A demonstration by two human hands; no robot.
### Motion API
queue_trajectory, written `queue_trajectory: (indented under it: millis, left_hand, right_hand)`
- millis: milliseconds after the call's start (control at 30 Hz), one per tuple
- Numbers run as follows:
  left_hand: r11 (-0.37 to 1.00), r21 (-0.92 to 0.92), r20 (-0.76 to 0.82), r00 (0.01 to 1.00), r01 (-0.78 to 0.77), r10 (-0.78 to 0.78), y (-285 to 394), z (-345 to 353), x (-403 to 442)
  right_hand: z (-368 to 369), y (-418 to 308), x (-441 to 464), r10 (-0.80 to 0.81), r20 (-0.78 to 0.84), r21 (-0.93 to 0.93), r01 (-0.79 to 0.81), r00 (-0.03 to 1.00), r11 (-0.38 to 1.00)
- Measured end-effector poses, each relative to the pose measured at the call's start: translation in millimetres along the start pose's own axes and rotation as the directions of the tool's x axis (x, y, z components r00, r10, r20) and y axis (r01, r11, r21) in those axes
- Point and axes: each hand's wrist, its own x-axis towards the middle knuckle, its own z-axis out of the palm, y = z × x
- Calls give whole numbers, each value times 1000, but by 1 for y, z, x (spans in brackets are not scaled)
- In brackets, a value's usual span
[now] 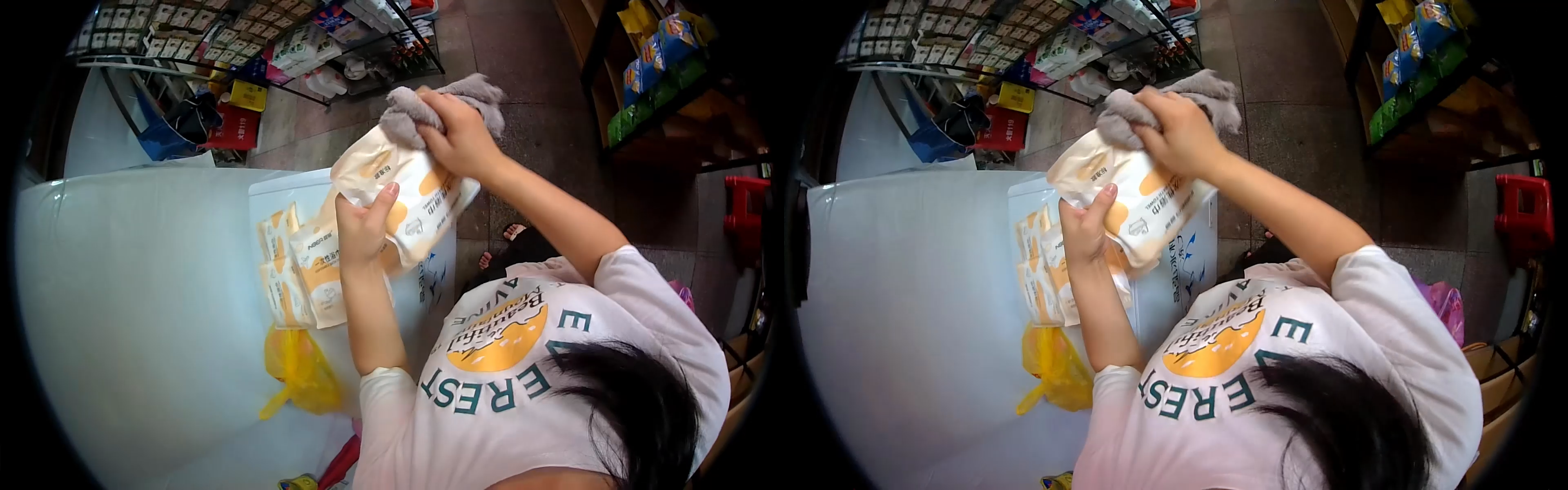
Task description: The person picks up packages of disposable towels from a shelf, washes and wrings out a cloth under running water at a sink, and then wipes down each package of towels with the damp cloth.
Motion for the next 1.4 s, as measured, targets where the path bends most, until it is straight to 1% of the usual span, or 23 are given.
queue_trajectory:
  millis: [33, 67, 133, 167, 200, 267, 333, 367, 400, 467, 500, 567, 600, 667, 700, 800, 867, 967, 1067, 1133, 1200, 1300, 1400]
  left_hand:
    - [999, 41, 34, 999, 30, -31, -1, -3, 0]
    - [995, 82, 68, 996, 57, -62, -4, -4, 1]
    - [993, 98, 67, 995, 68, -75, -8, -8, -5]
    - [996, 58, -24, 997, 73, -72, -7, -12, -12]
    - [996, 40, -69, 995, 77, -74, -5, -18, -15]
    - [998, -33, -108, 993, 49, -52, 0, -31, -19]
    - [997, -77, -111, 993, 20, -29, 2, -42, -17]
    - [998, -70, -116, 993, 7, -15, 0, -46, -18]
    - [998, -69, -119, 993, -10, 2, -1, -49, -17]
    - [996, -88, -107, 994, -5, -4, 2, -48, -15]
    - [994, -106, -92, 996, 0, -10, 3, -47, -14]
    - [993, -116, -99, 995, 3, -15, 4, -43, -13]
    - [992, -127, -104, 994, 6, -19, 4, -42, -12]
    - [991, -130, -111, 994, 2, -16, 2, -45, -9]
    - [991, -131, -120, 993, -1, -15, 2, -45, -6]
    - [993, -112, -137, 990, -33, 18, 5, -36, -1]
    - [992, -124, -205, 979, -36, 10, 3, -45, 1]
    - [988, -141, -254, 967, -58, 21, 5, -52, 8]
    - [988, -76, -275, 956, -131, 105, 6, -67, 6]
    - [977, -151, -372, 924, -153, 87, 7, -81, 7]
    - [976, -156, -327, 940, -154, 96, 12, -82, 6]
    - [975, -160, -328, 940, -156, 97, 15, -81, 3]
    - [974, -121, -391, 911, -191, 130, 14, -76, 4]
  right_hand:
    - [-3, 8, 0, 79, 92, 69, -86, 993, 994]
    - [-6, 17, -1, 75, 86, 65, -81, 993, 995]
    - [-11, 36, -7, 146, 202, -2, -149, 968, 989]
    - [-18, 47, -7, 350, 282, -118, -329, 893, 937]
    - [-27, 60, -9, 552, 352, -135, -543, 756, 829]
    - [-29, 101, -26, 520, 212, 161, -554, 828, 817]
    - [-48, 108, -25, 688, 352, 470, -755, 635, 457]
    - [-56, 103, -26, 699, 378, 595, -738, 606, 318]
    - [-62, 100, -23, 727, 445, 648, -748, 524, 143]
    - [-66, 101, -19, 639, 409, 698, -674, 652, 242]
    - [-67, 93, -14, 639, 409, 697, -675, 652, 243]
    - [-64, 70, -3, 534, 512, 740, -662, 672, 123]
    - [-59, 65, -2, 492, 509, 735, -654, 706, 178]
    - [-53, 40, 2, 441, 631, 599, -762, 638, 245]
    - [-41, 35, 4, 287, 598, 670, -663, 748, 333]
    - [-40, 34, -9, 269, 584, 599, -630, 766, 494]
    - [-39, 43, -21, 249, 600, 628, -640, 760, 443]
    - [-43, 48, -44, 355, 667, 521, -750, 656, 408]
    - [-39, 43, -52, 403, 660, 547, -773, 634, 321]
    - [-45, 58, -56, 387, 681, 495, -780, 622, 381]
    - [-52, 77, -67, 435, 645, 497, -777, 629, 386]
    - [-56, 95, -71, 631, 472, 588, -753, 615, 294]
    - [-61, 87, -63, 678, 477, 586, -777, 559, 228]
